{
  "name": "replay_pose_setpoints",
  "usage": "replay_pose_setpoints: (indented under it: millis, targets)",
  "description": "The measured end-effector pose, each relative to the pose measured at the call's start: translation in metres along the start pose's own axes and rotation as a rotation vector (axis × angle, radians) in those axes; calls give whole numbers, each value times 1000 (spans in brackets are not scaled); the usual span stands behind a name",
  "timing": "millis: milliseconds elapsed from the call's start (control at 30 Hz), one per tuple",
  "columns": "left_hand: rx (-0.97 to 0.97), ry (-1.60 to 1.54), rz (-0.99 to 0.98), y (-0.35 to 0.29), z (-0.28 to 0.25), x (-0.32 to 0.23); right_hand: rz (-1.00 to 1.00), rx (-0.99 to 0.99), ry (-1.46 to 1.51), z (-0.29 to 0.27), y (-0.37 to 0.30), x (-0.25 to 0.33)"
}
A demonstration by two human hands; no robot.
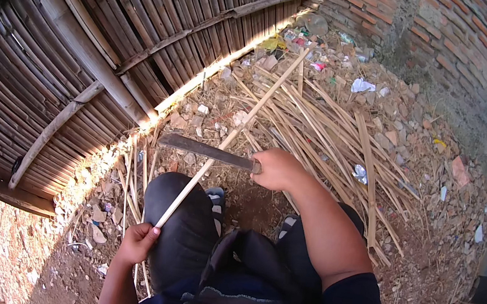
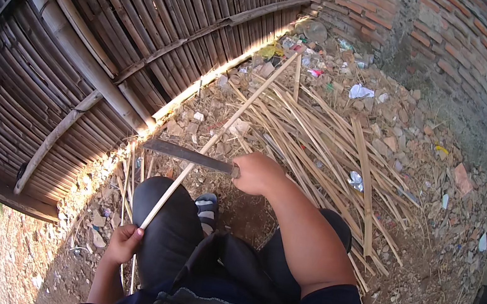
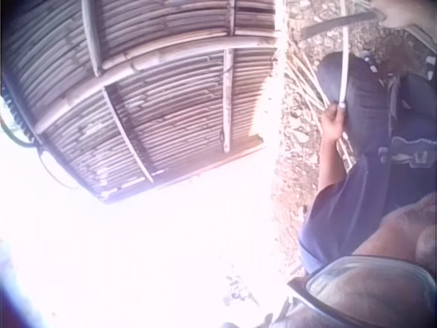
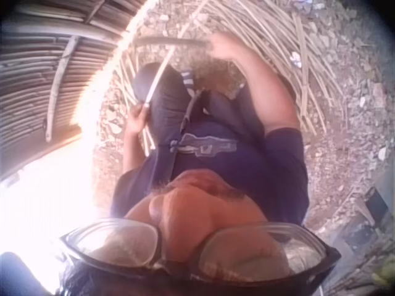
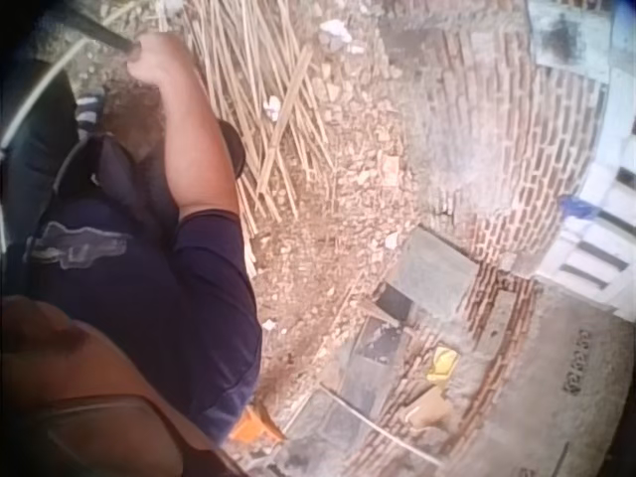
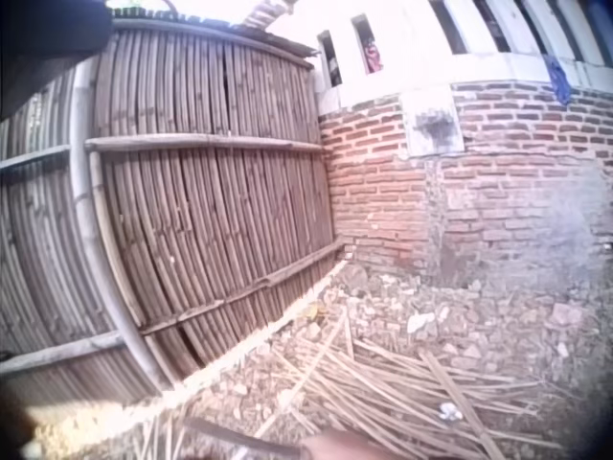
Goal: The person strips thin layers from a bamboo stick using a knife held in one hand, while the other hand rotates the stick.
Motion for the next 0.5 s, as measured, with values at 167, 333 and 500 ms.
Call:
replay_pose_setpoints:
  millis: [167, 333, 500]
  targets:
    - [5, 23, 11, -1, -3, 7, -80, 16, -64, 13, -7, 16]
    - [6, -17, -13, 2, -2, 8, -123, 14, -65, 13, -4, 17]
    - [2, -10, 11, 2, -2, 7, -111, 9, -67, 8, -7, 19]
Point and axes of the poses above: each hand's wrist, its own y-axis towards the middle knuckle, its own z-axis out of the palm, x = y × z, the point moved 6 cm from there along y, towards the middle knuckle, and after that the axes turned 3 degrees about z, right-handed, at the moved point
